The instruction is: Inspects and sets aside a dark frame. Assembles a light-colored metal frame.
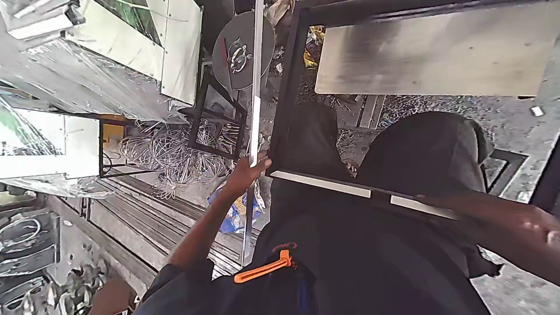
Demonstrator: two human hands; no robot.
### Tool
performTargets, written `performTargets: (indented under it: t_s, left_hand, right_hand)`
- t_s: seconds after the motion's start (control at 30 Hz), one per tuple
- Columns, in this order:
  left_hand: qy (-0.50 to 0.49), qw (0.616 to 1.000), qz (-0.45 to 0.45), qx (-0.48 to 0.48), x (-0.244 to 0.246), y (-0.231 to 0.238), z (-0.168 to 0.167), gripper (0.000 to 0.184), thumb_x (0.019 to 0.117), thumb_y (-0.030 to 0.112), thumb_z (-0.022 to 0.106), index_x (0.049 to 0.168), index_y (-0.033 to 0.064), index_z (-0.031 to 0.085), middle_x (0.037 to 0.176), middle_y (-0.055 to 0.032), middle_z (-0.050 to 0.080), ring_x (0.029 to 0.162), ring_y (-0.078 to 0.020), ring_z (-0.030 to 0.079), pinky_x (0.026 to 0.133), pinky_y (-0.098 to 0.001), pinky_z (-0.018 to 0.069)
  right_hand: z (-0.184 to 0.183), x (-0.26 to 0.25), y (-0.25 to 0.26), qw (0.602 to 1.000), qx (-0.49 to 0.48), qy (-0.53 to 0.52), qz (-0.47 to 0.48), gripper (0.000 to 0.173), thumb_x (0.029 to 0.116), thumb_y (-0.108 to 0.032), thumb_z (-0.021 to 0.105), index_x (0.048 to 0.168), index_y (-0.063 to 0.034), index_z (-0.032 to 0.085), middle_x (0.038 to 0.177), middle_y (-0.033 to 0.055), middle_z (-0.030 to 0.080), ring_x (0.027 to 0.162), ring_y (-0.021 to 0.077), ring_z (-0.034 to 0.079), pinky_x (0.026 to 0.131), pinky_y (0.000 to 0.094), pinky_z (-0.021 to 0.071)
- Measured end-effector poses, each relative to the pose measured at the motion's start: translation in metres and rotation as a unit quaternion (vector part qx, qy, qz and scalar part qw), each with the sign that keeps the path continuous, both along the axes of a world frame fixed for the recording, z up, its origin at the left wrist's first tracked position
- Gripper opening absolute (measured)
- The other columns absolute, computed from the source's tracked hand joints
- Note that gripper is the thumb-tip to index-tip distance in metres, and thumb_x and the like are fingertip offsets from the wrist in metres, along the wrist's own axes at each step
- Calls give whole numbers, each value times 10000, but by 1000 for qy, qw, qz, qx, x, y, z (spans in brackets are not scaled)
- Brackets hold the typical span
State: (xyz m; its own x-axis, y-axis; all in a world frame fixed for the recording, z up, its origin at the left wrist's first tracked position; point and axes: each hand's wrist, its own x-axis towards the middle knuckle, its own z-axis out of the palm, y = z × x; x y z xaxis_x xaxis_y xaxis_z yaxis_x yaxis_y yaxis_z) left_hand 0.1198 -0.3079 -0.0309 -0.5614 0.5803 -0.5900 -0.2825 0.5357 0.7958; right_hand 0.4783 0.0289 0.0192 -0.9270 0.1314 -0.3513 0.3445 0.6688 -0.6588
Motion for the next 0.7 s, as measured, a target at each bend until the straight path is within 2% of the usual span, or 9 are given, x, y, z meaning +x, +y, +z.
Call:
performTargets:
  t_s: [0.03, 0.07, 0.13, 0.2, 0.27, 0.33, 0.4, 0.53, 0.7]
  left_hand:
    - [12, 1000, 0, -19, 1, -1, 0, 441, 965, 263, 715, 1351, 65, 634, 653, 73, 510, 501, -12, 394, 499, -197, 376]
    - [25, 999, -6, -40, 2, -2, -1, 447, 953, 272, 732, 1338, 63, 643, 699, 52, 557, 525, -21, 417, 517, -209, 390]
    - [51, 994, -35, -90, 2, -5, -2, 442, 940, 303, 738, 1321, 92, 663, 884, -12, 686, 666, -63, 560, 645, -273, 499]
    - [60, 992, -44, -102, 9, -8, -7, 411, 936, 272, 751, 1266, 46, 657, 935, -36, 719, 770, -83, 654, 750, -314, 572]
    - [63, 990, -51, -113, 19, -9, -17, 478, 913, 305, 776, 1241, -6, 621, 957, -57, 730, 826, -108, 703, 801, -348, 613]
    - [77, 988, -45, -126, 22, -11, -27, 557, 875, 396, 781, 1229, 2, 609, 902, -27, 699, 746, -93, 661, 728, -335, 589]
    - [73, 990, -18, -122, 22, -13, -28, 541, 834, 398, 796, 1191, 43, 598, 834, 27, 655, 667, -59, 616, 650, -281, 558]
    - [49, 996, 13, -68, 25, -15, -31, 567, 788, 395, 838, 1198, 70, 618, 888, 32, 697, 723, -72, 662, 684, -267, 587]
    - [49, 997, 18, -63, 27, -15, -32, 554, 800, 382, 828, 1195, 56, 616, 893, 20, 694, 713, -75, 647, 669, -269, 571]
  right_hand:
    - [3, -6, -5, 1000, -7, -8, -17, 321, 1001, -143, 642, 1309, -77, 702, 1224, 282, 684, 1114, 491, 663, 941, 656, 502]
    - [-8, -3, -5, 1000, 2, 13, -17, 326, 994, -202, 639, 1297, -110, 713, 1205, 249, 698, 1086, 465, 678, 902, 648, 518]
    - [-34, 4, -1, 997, 27, 66, -2, 365, 960, -315, 622, 1293, -205, 721, 1160, 153, 724, 1012, 384, 713, 814, 616, 568]
    - [-35, 4, -4, 998, 23, 60, 0, 374, 940, -316, 669, 1294, -208, 721, 1160, 136, 730, 1020, 368, 713, 838, 617, 564]
    - [-32, 8, -5, 999, 25, 36, -11, 374, 946, -358, 693, 1302, -246, 717, 1167, 81, 739, 1052, 296, 711, 899, 559, 567]
    - [-35, 10, -5, 999, 34, 28, -25, 357, 949, -399, 696, 1282, -274, 721, 1163, 28, 739, 1054, 224, 710, 905, 502, 579]
    - [-37, 9, -7, 999, 32, 22, -35, 342, 936, -406, 714, 1239, -250, 733, 1153, 3, 741, 1049, 175, 707, 917, 459, 582]
    - [-38, 14, -12, 998, 29, 36, -44, 347, 928, -431, 721, 1202, -218, 743, 1153, -20, 733, 1059, 129, 690, 940, 392, 575]
    - [-40, 20, -15, 997, 30, 57, -46, 299, 1009, -416, 625, 1206, -226, 744, 1184, -32, 713, 1103, 101, 668, 957, 340, 565]
